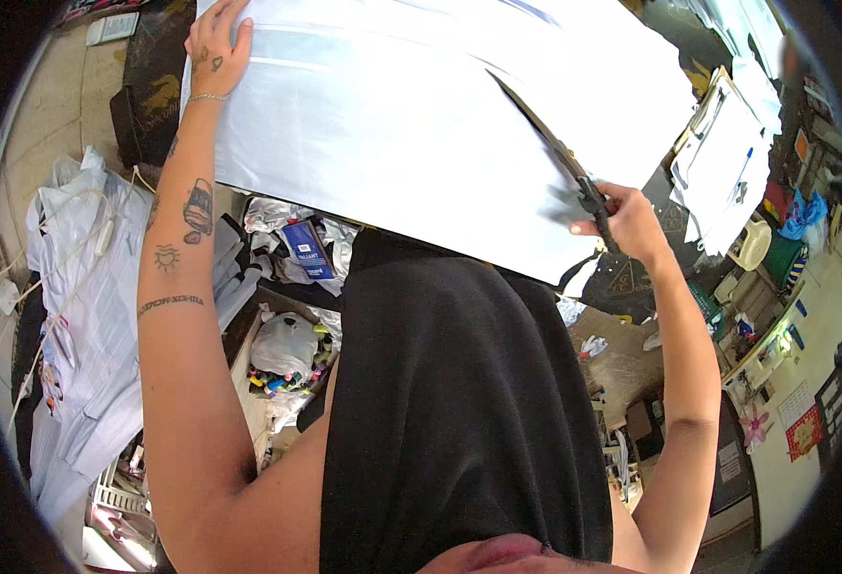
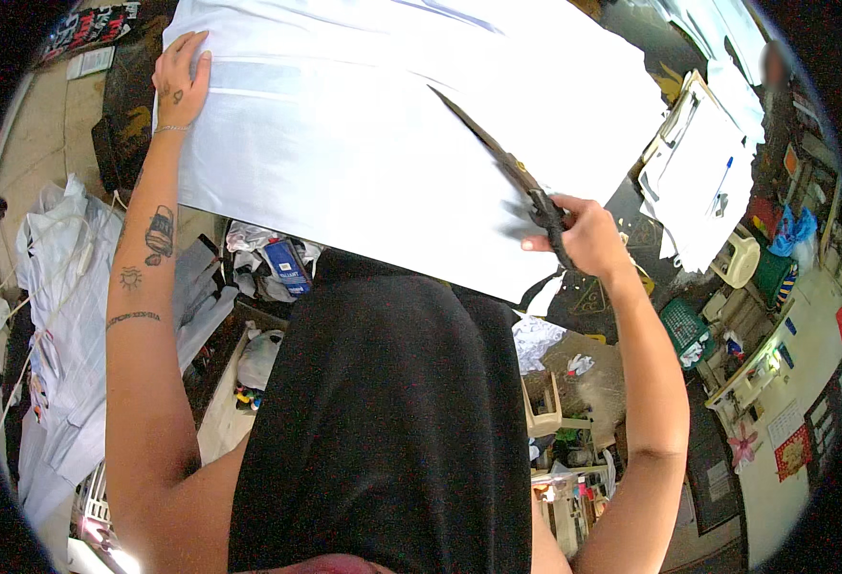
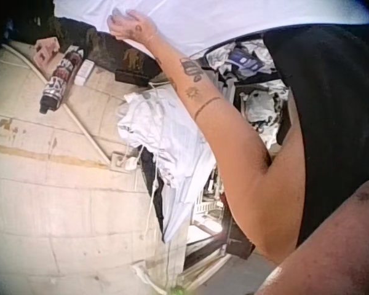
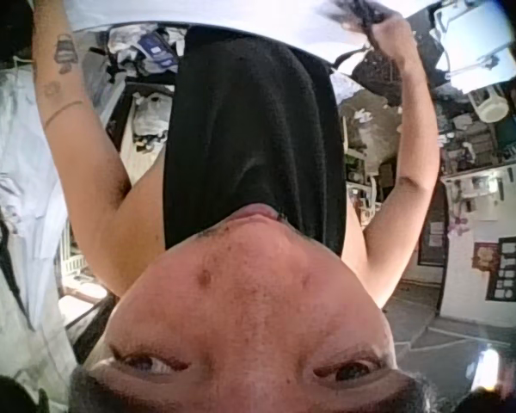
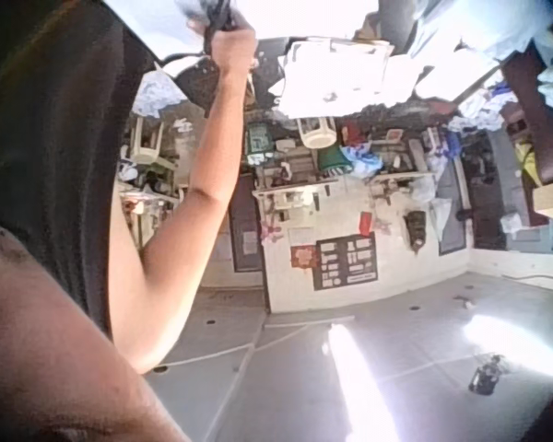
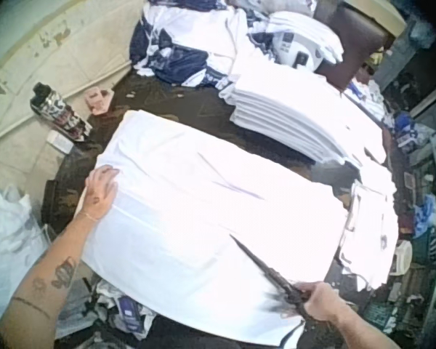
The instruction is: The person repeatedly picks up a white t-shirt, lays it flat on a table, and uses shears to cut along the side seams, separating the front and back panels. The cut pieces are stacked on the table as the process continues with multiple shirts.
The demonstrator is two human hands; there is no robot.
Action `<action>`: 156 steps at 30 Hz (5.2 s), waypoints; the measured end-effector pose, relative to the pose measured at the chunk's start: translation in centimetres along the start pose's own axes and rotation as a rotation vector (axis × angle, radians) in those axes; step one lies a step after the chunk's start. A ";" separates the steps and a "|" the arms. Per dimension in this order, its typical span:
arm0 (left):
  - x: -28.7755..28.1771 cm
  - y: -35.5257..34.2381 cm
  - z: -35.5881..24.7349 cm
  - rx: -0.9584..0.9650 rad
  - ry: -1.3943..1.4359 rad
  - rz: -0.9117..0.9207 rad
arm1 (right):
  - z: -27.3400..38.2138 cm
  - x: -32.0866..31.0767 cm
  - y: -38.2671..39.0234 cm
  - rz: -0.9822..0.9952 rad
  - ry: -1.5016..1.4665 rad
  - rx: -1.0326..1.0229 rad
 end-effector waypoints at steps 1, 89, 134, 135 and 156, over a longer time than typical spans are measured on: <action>0.2 -0.2 0.0 0.038 -0.036 -0.020 | -0.2 -0.2 -0.1 0.036 0.030 0.077; -7.2 7.3 2.1 -0.422 -0.047 0.176 | 22.2 8.5 -5.1 -0.068 -0.084 -0.317; -1.4 19.3 -43.9 0.919 0.692 0.722 | -9.4 39.9 23.1 -0.255 -1.398 0.008; -1.2 19.2 -43.9 0.905 0.697 0.755 | -9.5 39.8 23.1 -0.254 -1.411 0.040; -2.5 18.1 -44.5 1.002 0.717 0.686 | -9.3 33.9 20.4 -0.494 -0.921 0.047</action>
Point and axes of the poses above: each hand's wrist, its own y-axis away from the middle knuckle, its own x-axis out of the palm, z = x × y, the point moved 9 cm from there along -y, towards the middle knuckle, and after that the axes turned 3 degrees about -z, right-handed, at the moved point
